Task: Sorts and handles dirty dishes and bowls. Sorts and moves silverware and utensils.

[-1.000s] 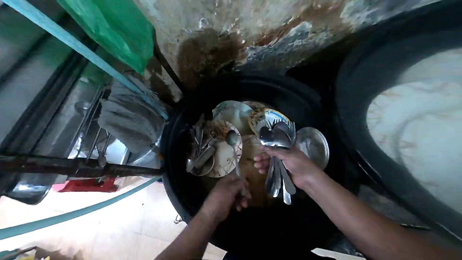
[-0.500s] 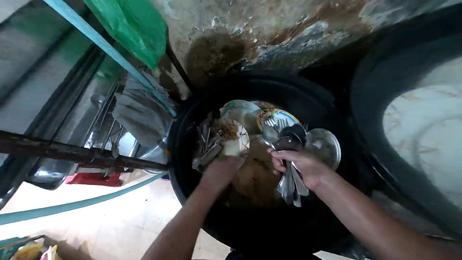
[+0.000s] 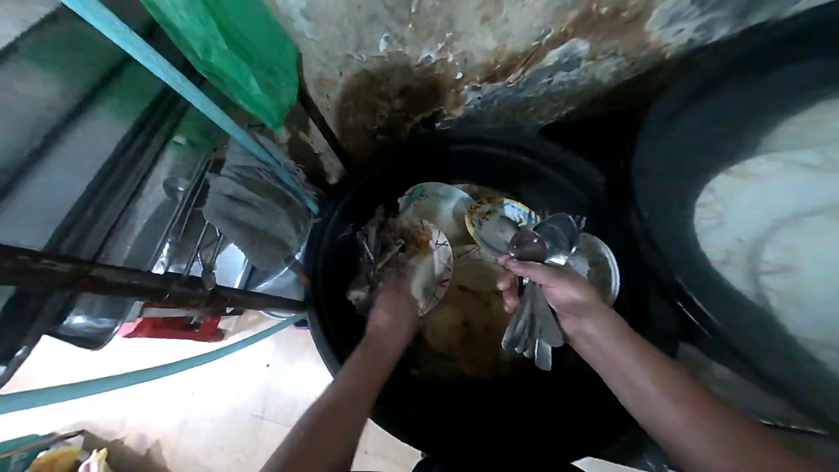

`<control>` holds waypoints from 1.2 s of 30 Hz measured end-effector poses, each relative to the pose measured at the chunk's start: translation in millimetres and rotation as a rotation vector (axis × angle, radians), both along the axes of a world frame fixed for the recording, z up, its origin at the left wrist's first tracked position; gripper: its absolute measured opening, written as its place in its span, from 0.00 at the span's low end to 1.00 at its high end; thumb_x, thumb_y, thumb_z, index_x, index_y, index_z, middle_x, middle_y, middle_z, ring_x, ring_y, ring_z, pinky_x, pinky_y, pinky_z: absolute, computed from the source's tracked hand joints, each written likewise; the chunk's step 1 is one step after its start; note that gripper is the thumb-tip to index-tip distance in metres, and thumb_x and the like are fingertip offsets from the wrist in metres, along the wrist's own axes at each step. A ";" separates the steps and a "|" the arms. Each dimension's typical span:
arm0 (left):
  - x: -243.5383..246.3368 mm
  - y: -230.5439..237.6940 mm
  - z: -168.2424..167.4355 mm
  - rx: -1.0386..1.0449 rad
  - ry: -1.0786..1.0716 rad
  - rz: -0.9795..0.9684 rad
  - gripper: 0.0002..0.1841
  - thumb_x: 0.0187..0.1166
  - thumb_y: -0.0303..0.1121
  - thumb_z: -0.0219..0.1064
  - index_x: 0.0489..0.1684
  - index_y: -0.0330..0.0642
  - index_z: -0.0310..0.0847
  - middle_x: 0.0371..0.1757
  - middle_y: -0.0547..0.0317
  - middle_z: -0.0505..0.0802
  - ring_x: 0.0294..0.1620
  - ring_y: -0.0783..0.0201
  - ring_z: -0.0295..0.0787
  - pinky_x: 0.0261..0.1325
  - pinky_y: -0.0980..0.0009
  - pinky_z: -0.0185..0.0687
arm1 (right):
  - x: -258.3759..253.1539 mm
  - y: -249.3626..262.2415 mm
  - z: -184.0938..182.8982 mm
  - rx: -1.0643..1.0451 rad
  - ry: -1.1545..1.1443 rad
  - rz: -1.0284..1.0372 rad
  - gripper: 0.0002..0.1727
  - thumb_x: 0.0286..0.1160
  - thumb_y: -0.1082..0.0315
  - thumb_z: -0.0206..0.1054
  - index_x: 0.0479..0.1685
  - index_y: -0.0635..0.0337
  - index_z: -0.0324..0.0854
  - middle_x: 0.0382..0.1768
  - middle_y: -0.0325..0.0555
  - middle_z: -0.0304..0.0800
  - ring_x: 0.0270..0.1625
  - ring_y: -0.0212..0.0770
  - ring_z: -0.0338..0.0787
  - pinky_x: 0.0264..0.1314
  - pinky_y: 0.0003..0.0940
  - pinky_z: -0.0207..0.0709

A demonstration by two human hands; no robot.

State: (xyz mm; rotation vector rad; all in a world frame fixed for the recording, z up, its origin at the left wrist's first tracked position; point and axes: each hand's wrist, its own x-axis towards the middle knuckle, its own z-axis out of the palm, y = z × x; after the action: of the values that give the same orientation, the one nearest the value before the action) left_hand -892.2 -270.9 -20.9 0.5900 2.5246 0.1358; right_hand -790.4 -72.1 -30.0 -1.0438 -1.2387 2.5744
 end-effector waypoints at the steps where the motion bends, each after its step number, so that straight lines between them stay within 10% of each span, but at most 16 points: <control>1: 16.1 8.1 7.3 0.018 -0.084 -0.051 0.32 0.85 0.28 0.60 0.92 0.47 0.59 0.82 0.40 0.76 0.75 0.42 0.81 0.74 0.48 0.80 | 0.9 0.8 -0.7 -0.006 0.028 -0.002 0.10 0.87 0.72 0.55 0.47 0.66 0.81 0.17 0.47 0.87 0.12 0.35 0.83 0.14 0.29 0.82; 3: 42.0 15.5 11.5 0.148 -0.222 -0.193 0.26 0.89 0.28 0.55 0.87 0.34 0.64 0.85 0.37 0.73 0.84 0.42 0.72 0.83 0.50 0.69 | 2.3 3.3 -3.2 -0.029 0.075 0.013 0.12 0.87 0.70 0.51 0.49 0.62 0.81 0.18 0.43 0.85 0.12 0.31 0.80 0.13 0.24 0.77; 6: 39.0 13.3 7.6 0.279 -0.200 -0.245 0.22 0.93 0.39 0.53 0.80 0.40 0.75 0.80 0.44 0.80 0.83 0.49 0.74 0.85 0.54 0.68 | 3.2 6.1 -7.5 -0.078 0.103 0.014 0.13 0.88 0.68 0.50 0.50 0.60 0.81 0.17 0.39 0.82 0.11 0.28 0.76 0.12 0.21 0.74; 9: 0.7 -6.9 11.9 0.000 0.066 -0.251 0.16 0.88 0.31 0.59 0.66 0.39 0.86 0.71 0.45 0.88 0.75 0.48 0.82 0.77 0.53 0.77 | 1.4 5.8 -9.1 -0.110 0.085 0.002 0.11 0.86 0.69 0.53 0.48 0.62 0.81 0.17 0.40 0.78 0.10 0.30 0.76 0.12 0.24 0.76; 13: -36.5 -24.0 11.3 -0.438 0.016 0.117 0.23 0.87 0.43 0.59 0.71 0.36 0.80 0.72 0.38 0.84 0.72 0.38 0.82 0.66 0.40 0.81 | 0.6 4.6 -9.8 -0.119 0.058 0.058 0.10 0.83 0.72 0.53 0.51 0.60 0.80 0.17 0.40 0.78 0.12 0.30 0.77 0.15 0.24 0.77; 19: -42.1 -33.1 4.9 -0.340 0.018 0.197 0.32 0.86 0.41 0.61 0.91 0.47 0.60 0.71 0.39 0.86 0.64 0.38 0.88 0.63 0.39 0.83 | 0.2 1.7 0.4 -0.018 0.045 0.107 0.10 0.86 0.74 0.54 0.51 0.65 0.81 0.21 0.48 0.89 0.17 0.38 0.87 0.21 0.29 0.84; 22: -44.0 -39.8 39.4 -0.240 0.168 0.140 0.17 0.90 0.39 0.57 0.69 0.42 0.83 0.67 0.42 0.89 0.66 0.40 0.87 0.67 0.40 0.82 | -0.3 -1.1 7.7 -0.061 0.010 0.095 0.10 0.87 0.75 0.53 0.55 0.66 0.79 0.28 0.51 0.94 0.25 0.42 0.94 0.32 0.34 0.91; 29: -10.1 -7.5 116.4 -0.198 0.298 -0.236 0.07 0.83 0.33 0.65 0.45 0.46 0.91 0.45 0.49 0.93 0.45 0.45 0.93 0.43 0.44 0.88 | 3.2 -4.9 0.2 0.024 0.158 0.108 0.11 0.80 0.74 0.55 0.50 0.66 0.81 0.41 0.55 0.97 0.41 0.47 0.98 0.48 0.37 0.92; 32: -2.5 7.7 92.1 0.174 0.033 0.012 0.18 0.94 0.41 0.52 0.63 0.41 0.85 0.46 0.50 0.93 0.43 0.53 0.92 0.48 0.53 0.89 | 0.9 -3.7 -2.7 -0.011 0.096 0.039 0.10 0.83 0.73 0.57 0.53 0.66 0.81 0.42 0.56 0.97 0.42 0.48 0.98 0.46 0.39 0.93; 36: 32.9 28.5 30.3 0.828 -0.553 0.541 0.17 0.94 0.40 0.52 0.59 0.37 0.82 0.35 0.58 0.88 0.31 0.67 0.83 0.38 0.70 0.82 | -4.2 -1.7 1.2 -0.123 -0.044 -0.046 0.12 0.88 0.70 0.56 0.60 0.67 0.79 0.46 0.53 0.96 0.44 0.45 0.97 0.49 0.39 0.92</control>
State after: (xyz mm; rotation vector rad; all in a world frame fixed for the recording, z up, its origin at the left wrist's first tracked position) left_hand -859.3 -242.3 9.5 0.0951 1.9362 1.3734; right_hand -794.6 -73.9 -28.8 -1.1424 -1.0641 2.6355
